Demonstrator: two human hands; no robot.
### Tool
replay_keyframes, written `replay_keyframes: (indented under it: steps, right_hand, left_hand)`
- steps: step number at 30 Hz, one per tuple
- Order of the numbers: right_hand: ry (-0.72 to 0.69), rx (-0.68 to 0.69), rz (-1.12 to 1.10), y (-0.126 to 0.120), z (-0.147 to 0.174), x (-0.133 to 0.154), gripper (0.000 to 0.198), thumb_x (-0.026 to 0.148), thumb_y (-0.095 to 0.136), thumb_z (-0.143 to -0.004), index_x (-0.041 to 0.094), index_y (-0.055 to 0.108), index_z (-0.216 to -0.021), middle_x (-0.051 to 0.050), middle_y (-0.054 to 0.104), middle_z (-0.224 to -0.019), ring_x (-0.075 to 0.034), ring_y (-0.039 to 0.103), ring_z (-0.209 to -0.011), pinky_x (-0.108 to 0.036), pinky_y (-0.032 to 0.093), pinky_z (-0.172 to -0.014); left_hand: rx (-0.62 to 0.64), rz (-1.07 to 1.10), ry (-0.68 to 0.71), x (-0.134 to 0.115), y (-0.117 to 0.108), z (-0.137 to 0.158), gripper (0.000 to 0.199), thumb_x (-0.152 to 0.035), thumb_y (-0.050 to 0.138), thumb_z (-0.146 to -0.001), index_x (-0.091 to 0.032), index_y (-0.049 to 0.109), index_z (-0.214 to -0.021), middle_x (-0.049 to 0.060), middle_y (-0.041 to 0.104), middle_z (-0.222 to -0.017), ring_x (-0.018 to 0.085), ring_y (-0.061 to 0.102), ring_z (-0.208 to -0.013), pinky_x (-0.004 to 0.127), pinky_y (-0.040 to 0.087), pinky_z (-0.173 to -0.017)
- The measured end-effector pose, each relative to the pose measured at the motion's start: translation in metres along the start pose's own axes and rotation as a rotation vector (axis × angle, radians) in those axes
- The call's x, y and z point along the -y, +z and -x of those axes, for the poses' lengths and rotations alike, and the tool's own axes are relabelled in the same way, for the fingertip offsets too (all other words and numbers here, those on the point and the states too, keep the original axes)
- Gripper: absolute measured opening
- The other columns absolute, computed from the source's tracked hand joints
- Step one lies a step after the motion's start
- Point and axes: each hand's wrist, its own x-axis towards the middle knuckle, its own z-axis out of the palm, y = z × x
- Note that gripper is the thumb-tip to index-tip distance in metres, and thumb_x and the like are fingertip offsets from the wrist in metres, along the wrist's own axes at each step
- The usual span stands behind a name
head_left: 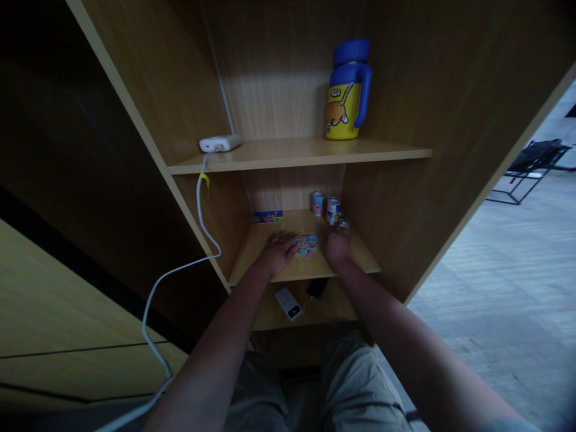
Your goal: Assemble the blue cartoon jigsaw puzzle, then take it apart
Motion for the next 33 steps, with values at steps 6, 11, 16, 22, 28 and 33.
replay_keyframes:
  steps: [6,11,16,22,28,33]
  right_hand:
    - [-0.265,0.135,-0.082,-0.007,0.000,0.011,0.037,0.017,0.056,-0.100,0.017,0.075,-0.132,-0.018,0.073,-0.139,-0.031,0.060,-0.132,-0.041,0.041,-0.120]
    - [-0.318,0.185,-0.119,-0.003,-0.002,0.012,0.033,0.017,0.059,-0.100,0.019,0.076,-0.128,-0.012,0.076,-0.134,-0.028,0.062,-0.131,-0.037,0.041,-0.119]
    - [-0.328,0.230,-0.106,0.003,-0.004,0.009,0.035,0.020,0.059,-0.102,0.021,0.079,-0.130,-0.010,0.078,-0.135,-0.026,0.064,-0.131,-0.037,0.041,-0.120]
    - [-0.327,0.241,-0.079,0.004,-0.003,0.009,0.037,0.024,0.057,-0.104,0.020,0.079,-0.134,-0.012,0.077,-0.138,-0.027,0.065,-0.130,-0.038,0.040,-0.121]
    - [-0.289,0.221,-0.034,-0.003,-0.002,0.012,0.040,0.025,0.057,-0.103,0.015,0.077,-0.137,-0.016,0.076,-0.138,-0.031,0.065,-0.129,-0.039,0.042,-0.119]
    - [-0.352,0.184,-0.114,-0.001,0.000,0.012,0.049,0.026,0.054,-0.105,0.016,0.069,-0.150,-0.014,0.066,-0.158,-0.029,0.056,-0.145,-0.042,0.038,-0.126]
  left_hand:
    - [0.006,-0.021,-0.013,0.004,0.002,-0.010,0.045,-0.045,0.048,-0.113,-0.033,0.070,-0.150,0.003,0.064,-0.164,0.030,0.046,-0.161,0.054,0.023,-0.138]
    - [-0.037,-0.032,0.019,0.008,0.005,-0.009,0.043,-0.043,0.049,-0.112,-0.029,0.074,-0.145,0.005,0.070,-0.157,0.027,0.053,-0.155,0.049,0.028,-0.138]
    - [-0.057,-0.025,-0.007,0.010,0.005,-0.007,0.046,-0.043,0.045,-0.114,-0.028,0.072,-0.148,0.006,0.072,-0.154,0.025,0.059,-0.149,0.046,0.033,-0.136]
    - [-0.079,-0.043,-0.074,0.009,0.005,-0.007,0.053,-0.046,0.041,-0.115,-0.022,0.069,-0.152,0.012,0.071,-0.154,0.029,0.059,-0.149,0.046,0.035,-0.134]
    - [-0.127,-0.088,-0.197,0.007,0.004,-0.006,0.047,-0.047,0.051,-0.110,-0.019,0.073,-0.141,0.017,0.071,-0.150,0.035,0.057,-0.148,0.051,0.036,-0.132]
    - [-0.154,-0.032,-0.112,0.000,-0.002,-0.003,0.043,-0.042,0.053,-0.111,-0.023,0.071,-0.146,0.013,0.067,-0.158,0.032,0.054,-0.152,0.051,0.034,-0.134]
